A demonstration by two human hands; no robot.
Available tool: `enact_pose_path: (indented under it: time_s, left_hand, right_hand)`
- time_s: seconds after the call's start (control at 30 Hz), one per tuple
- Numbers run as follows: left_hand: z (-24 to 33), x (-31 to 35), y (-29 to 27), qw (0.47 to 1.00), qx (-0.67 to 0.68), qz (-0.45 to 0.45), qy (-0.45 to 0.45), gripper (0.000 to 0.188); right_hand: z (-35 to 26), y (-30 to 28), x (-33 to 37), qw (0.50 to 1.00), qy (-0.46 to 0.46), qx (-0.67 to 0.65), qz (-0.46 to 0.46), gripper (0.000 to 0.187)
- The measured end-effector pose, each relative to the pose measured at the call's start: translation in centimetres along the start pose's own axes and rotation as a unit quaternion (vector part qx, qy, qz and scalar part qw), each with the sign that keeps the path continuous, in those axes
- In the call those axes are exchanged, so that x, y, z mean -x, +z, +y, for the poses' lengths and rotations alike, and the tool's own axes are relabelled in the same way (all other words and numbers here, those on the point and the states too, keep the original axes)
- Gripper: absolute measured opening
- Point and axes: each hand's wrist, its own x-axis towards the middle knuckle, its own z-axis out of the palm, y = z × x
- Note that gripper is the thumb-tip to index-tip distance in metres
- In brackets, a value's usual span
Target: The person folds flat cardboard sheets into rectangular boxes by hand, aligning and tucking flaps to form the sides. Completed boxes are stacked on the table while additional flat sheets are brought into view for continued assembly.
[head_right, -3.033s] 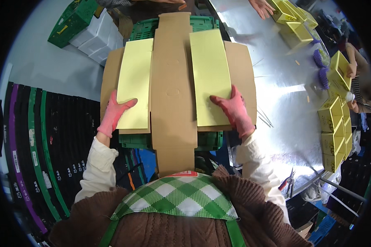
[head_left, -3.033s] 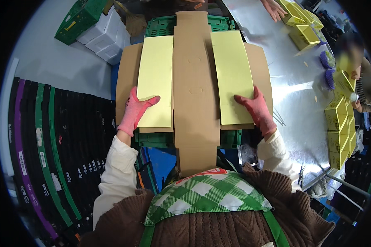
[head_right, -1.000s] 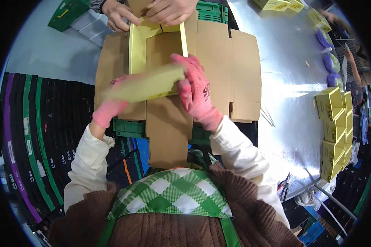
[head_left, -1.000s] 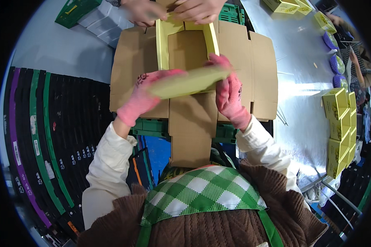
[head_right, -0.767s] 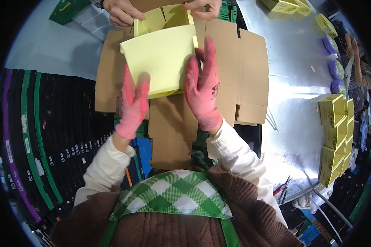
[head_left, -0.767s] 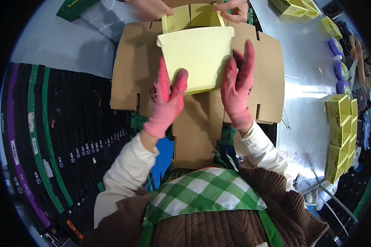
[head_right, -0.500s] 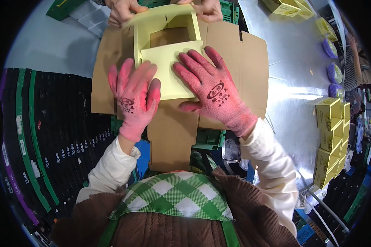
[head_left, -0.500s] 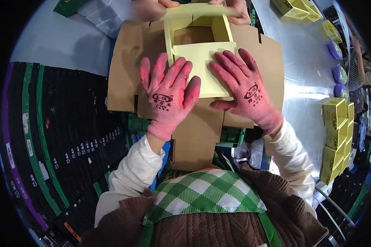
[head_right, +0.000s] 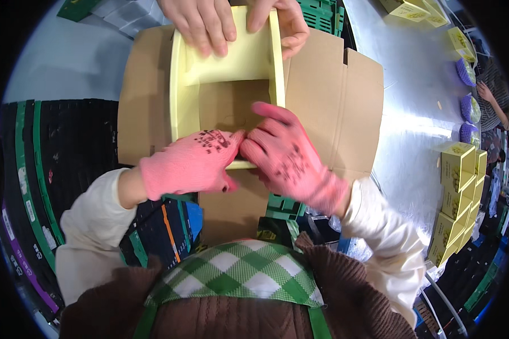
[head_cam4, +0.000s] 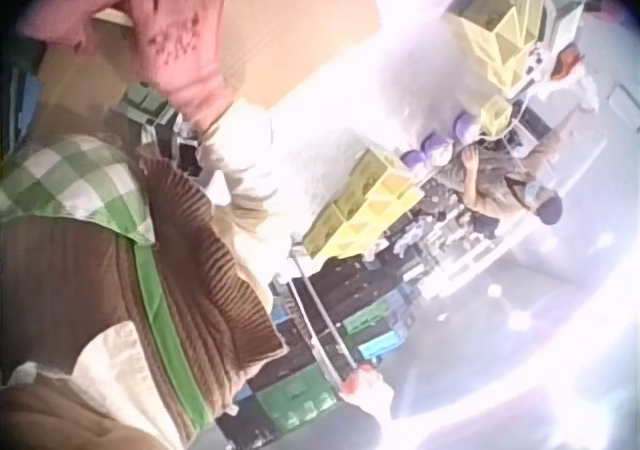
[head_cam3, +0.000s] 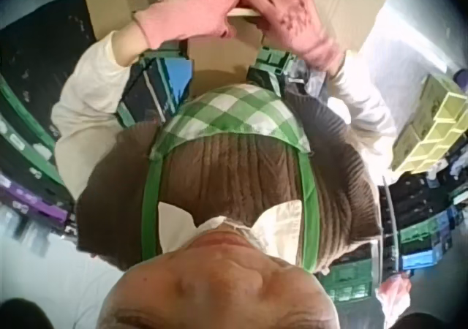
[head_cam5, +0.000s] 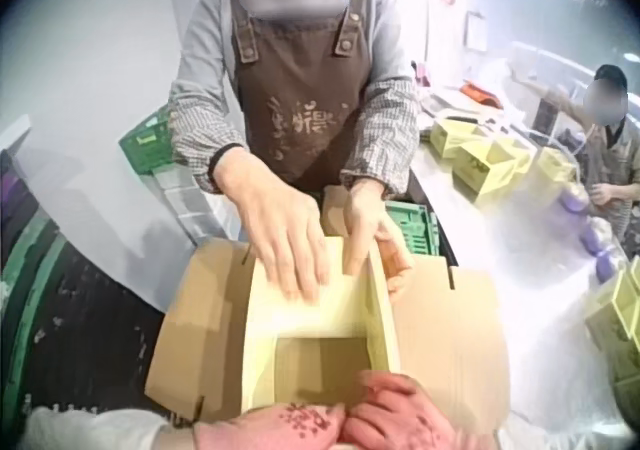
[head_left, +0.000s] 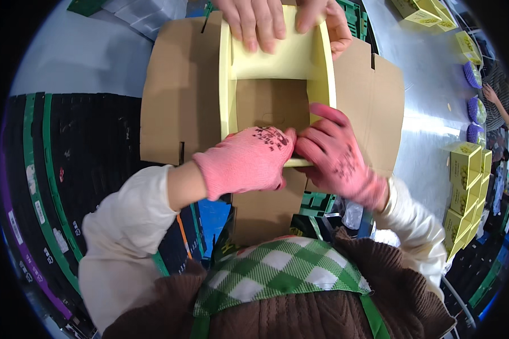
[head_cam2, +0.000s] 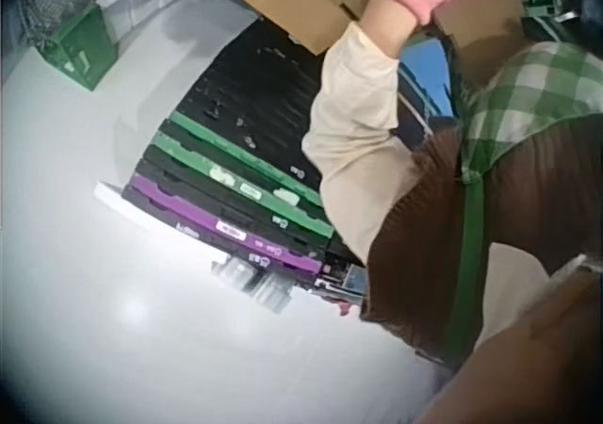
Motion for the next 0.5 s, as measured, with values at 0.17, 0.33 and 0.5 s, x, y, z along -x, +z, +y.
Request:
enact_pose_path:
  time_s: [0.17, 0.33, 0.5]
  left_hand:
    - [-0.7, -3.1, -2.3, 0.984, 0.073, -0.16, 0.023, 0.089]
    - [-2.0, -4.8, -2.8, 0.974, 0.143, -0.158, 0.081, 0.101]
    - [-2.3, -6.5, -3.4, 0.968, 0.109, -0.206, 0.089, 0.11]
  right_hand:
    - [0.2, 5.1, 3.6, 0.917, 0.242, -0.205, 0.242, 0.101]
    - [0.7, 6.7, 2.5, 0.93, 0.271, -0.156, 0.196, 0.088]
    - [1.5, 6.7, 2.6, 0.918, 0.285, -0.185, 0.204, 0.083]
